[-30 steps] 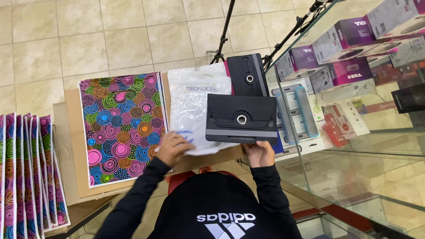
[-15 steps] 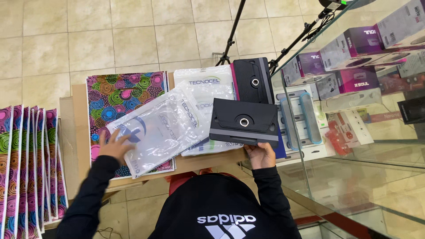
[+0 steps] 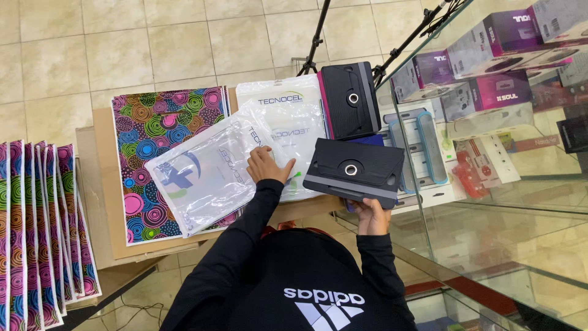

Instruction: The person organizes tablet cases and colorful patterned bags on a glass counter, removing several cases from plastic packaging.

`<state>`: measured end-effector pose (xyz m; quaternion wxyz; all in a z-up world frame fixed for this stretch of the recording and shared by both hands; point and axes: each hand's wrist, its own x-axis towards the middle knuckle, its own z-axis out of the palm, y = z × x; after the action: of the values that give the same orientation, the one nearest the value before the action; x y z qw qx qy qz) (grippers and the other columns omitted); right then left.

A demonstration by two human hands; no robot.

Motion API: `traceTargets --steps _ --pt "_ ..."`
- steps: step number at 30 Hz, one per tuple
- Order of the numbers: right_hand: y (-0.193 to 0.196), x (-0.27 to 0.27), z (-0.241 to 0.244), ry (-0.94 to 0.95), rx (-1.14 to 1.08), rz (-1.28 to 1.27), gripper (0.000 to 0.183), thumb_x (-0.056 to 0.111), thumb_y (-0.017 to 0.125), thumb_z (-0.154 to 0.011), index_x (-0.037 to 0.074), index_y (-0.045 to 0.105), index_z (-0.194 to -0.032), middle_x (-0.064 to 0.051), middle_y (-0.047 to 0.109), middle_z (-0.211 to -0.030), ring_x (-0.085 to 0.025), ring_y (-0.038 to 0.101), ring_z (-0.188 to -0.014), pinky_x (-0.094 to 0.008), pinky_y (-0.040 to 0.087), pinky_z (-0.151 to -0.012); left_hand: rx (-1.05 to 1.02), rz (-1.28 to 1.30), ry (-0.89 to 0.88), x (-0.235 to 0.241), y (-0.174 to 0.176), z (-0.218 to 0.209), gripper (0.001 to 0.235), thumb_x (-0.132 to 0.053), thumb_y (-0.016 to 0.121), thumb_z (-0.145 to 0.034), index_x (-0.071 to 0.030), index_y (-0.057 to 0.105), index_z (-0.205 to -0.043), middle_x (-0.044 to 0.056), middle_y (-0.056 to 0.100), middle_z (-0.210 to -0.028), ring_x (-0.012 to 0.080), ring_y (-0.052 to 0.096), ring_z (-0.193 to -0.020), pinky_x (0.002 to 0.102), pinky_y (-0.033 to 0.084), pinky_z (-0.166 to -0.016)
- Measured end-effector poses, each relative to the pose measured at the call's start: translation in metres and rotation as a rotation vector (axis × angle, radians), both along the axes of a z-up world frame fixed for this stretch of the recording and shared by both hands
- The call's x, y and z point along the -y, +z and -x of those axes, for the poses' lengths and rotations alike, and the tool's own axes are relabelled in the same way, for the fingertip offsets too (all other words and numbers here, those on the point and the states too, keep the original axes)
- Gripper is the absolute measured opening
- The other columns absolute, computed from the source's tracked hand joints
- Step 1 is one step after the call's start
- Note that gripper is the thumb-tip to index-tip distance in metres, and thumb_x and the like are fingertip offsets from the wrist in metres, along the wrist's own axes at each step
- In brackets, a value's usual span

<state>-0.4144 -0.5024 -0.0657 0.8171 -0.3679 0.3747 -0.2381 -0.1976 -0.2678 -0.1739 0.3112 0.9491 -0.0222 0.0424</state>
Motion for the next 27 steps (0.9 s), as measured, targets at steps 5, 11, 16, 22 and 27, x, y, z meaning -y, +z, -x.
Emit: traceTargets --steps 5,11,16,22,27 --pt "0.01 -0.004 0.014 -0.05 -0.012 0.023 0.074 -0.011 0.072 -0.088 0.006 0.056 -0.159 -0.022 0.073 -0.14 -0.047 0.085 -0.098 -0.063 0.075 -0.093 0.007 0.064 0.031 -0.006 -0.039 0.012 0.075 -0.028 0.089 -0.064 -0.021 0.052 -0.129 0.009 0.057 -0.135 0.0455 0.071 -0.114 0.062 0.061 -0.097" --pt "0.023 -0.017 0.003 -0.057 -0.039 0.101 0.073 -0.012 0.076 -0.084 0.003 0.056 -0.153 -0.022 0.067 -0.134 -0.037 0.076 -0.085 -0.053 0.073 -0.073 -0.451 0.198 0.166 -0.043 0.027 0.049 0.053 -0.05 0.085 -0.087 -0.04 0.073 -0.137 -0.004 0.089 -0.127 0.0287 0.088 -0.114 0.046 0.066 -0.103" --pt "-0.072 0.009 0.005 0.008 -0.013 0.1 0.073 -0.011 0.076 -0.084 0.007 0.061 -0.153 -0.019 0.066 -0.126 -0.037 0.076 -0.08 -0.048 0.074 -0.067 -0.464 0.278 0.181 -0.061 0.023 0.071 0.042 -0.05 0.09 -0.092 -0.042 0.086 -0.133 -0.001 0.092 -0.122 0.0242 0.088 -0.113 0.04 0.07 -0.099" --pt "-0.077 -0.009 -0.009 0.112 0.012 0.026 0.074 -0.01 0.076 -0.086 0.009 0.064 -0.157 -0.021 0.068 -0.137 -0.038 0.075 -0.095 -0.05 0.07 -0.073 -0.392 0.227 0.169 -0.066 0.018 0.089 0.028 -0.044 0.081 -0.103 -0.041 0.091 -0.129 -0.005 0.093 -0.106 0.0245 0.088 -0.109 0.045 0.071 -0.099" --pt "-0.087 -0.007 0.001 0.219 -0.047 0.015 0.089 -0.007 0.078 -0.087 0.01 0.053 -0.171 -0.024 0.064 -0.155 -0.04 0.079 -0.105 -0.056 0.077 -0.083 -0.326 0.254 0.215 -0.066 0.039 0.095 0.026 -0.044 0.076 -0.11 -0.038 0.091 -0.13 0.003 0.092 -0.102 0.0304 0.088 -0.107 0.049 0.07 -0.096"
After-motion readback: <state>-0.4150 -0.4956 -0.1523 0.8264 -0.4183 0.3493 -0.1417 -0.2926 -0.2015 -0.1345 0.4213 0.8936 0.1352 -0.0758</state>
